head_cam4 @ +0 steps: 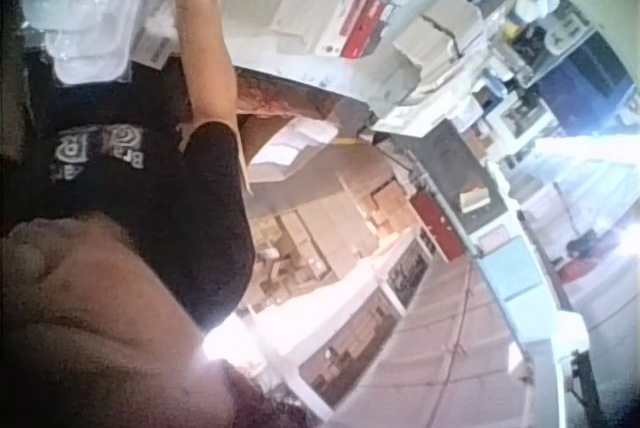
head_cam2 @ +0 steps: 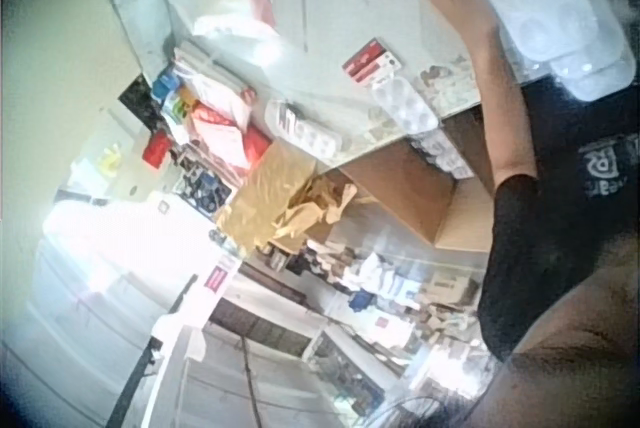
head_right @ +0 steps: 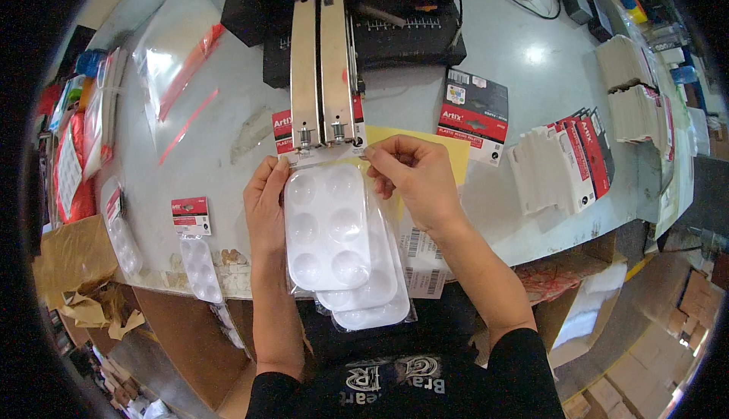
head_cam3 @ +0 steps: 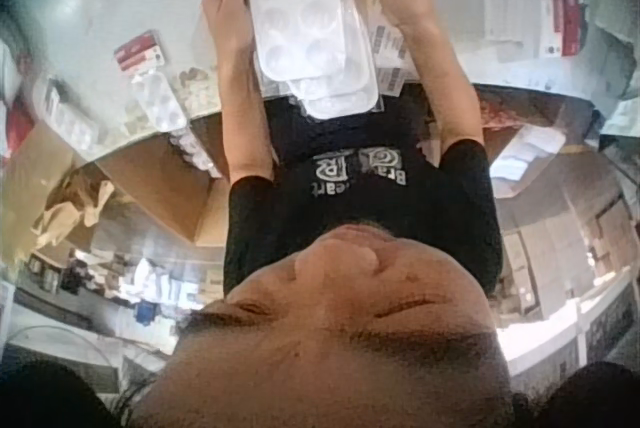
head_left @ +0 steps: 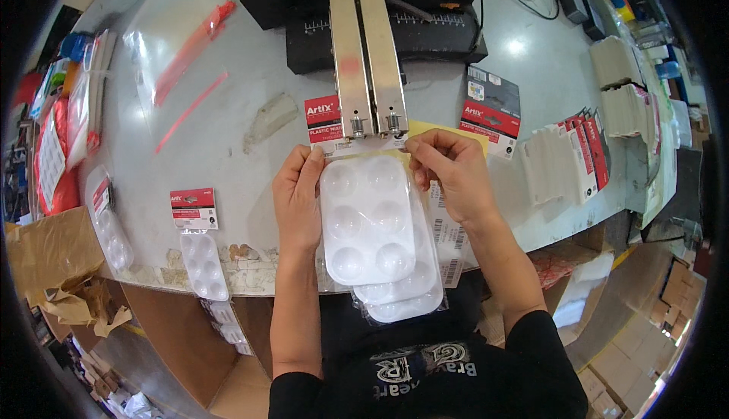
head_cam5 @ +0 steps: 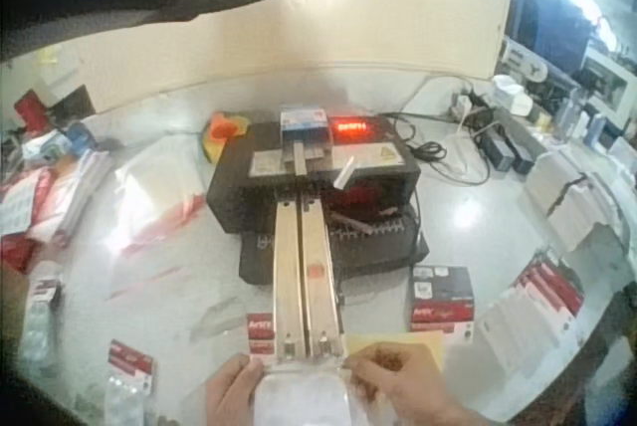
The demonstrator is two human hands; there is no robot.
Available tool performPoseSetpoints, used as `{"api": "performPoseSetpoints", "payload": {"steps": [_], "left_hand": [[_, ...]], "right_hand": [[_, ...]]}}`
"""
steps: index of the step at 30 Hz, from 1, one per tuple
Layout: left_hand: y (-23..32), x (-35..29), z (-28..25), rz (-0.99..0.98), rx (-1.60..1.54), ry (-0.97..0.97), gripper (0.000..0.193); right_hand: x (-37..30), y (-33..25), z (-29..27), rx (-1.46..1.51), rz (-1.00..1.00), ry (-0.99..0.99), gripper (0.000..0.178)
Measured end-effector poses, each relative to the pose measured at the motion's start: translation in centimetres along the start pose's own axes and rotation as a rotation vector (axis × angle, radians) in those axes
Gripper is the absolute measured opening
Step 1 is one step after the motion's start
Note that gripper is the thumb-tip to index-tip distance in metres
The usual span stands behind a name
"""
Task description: The person packs plastic mixing palettes into clear plastic bags, inserts product labels, and seals them using a heat-sealing machine. They then stack the finished packages and place them into a cardboard box.
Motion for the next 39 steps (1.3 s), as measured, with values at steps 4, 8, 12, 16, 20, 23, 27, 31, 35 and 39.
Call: {"api": "performPoseSetpoints", "payload": {"steps": [4,8,12,16,20,23,27,31,35,39], "left_hand": [[0.3,-0.1,0.2,0.014,0.002,-0.033,0.027],[0.2,0.1,0.6,0.012,-0.002,-0.047,0.027],[-0.3,0.5,0.4,0.031,-0.055,-0.033,0.028],[-1.6,0.9,0.2,0.008,-0.041,-0.049,0.026],[-0.6,0.4,-2.9,0.013,0.247,0.082,0.026],[2.4,-0.9,-12.1,-0.141,0.383,0.393,0.034],[9.0,-7.2,-13.2,0.405,1.068,1.089,0.027],[1.3,-5.8,-3.7,0.251,0.588,0.192,0.021],[0.9,-4.8,-1.1,0.181,0.407,0.219,0.016],[2.5,-6.3,0.0,0.185,-0.03,0.053,0.012]], "right_hand": [[-0.6,-0.4,0.1,-0.021,0.008,0.006,0.014],[-0.4,-0.9,0.3,0.038,-0.053,-0.009,0.014],[0.0,0.6,-0.7,-0.012,-0.032,0.018,0.015],[0.0,0.0,-0.5,-0.111,-0.069,-0.012,0.018],[-2.0,-9.6,-3.7,-0.878,-0.476,0.153,0.022],[-5.1,-19.0,-12.2,-1.592,-0.606,0.591,0.065],[-4.0,-15.4,-22.5,-1.435,-0.284,0.412,0.081],[-3.9,-14.7,-22.4,-1.34,-0.457,0.281,0.084],[-4.4,-15.5,-20.2,-1.41,-0.392,0.338,0.078],[-6.0,-17.2,-16.1,-1.405,-0.44,0.455,0.062]]}}
Point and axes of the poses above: each hand's wrist, its own x-axis towards the middle knuckle, its own z-axis out of the palm, y = z × x, the point moved 10 cm from there along x, towards the middle knuckle, and after that the axes turned 14 degrees about -z, right-handed, at the moved point
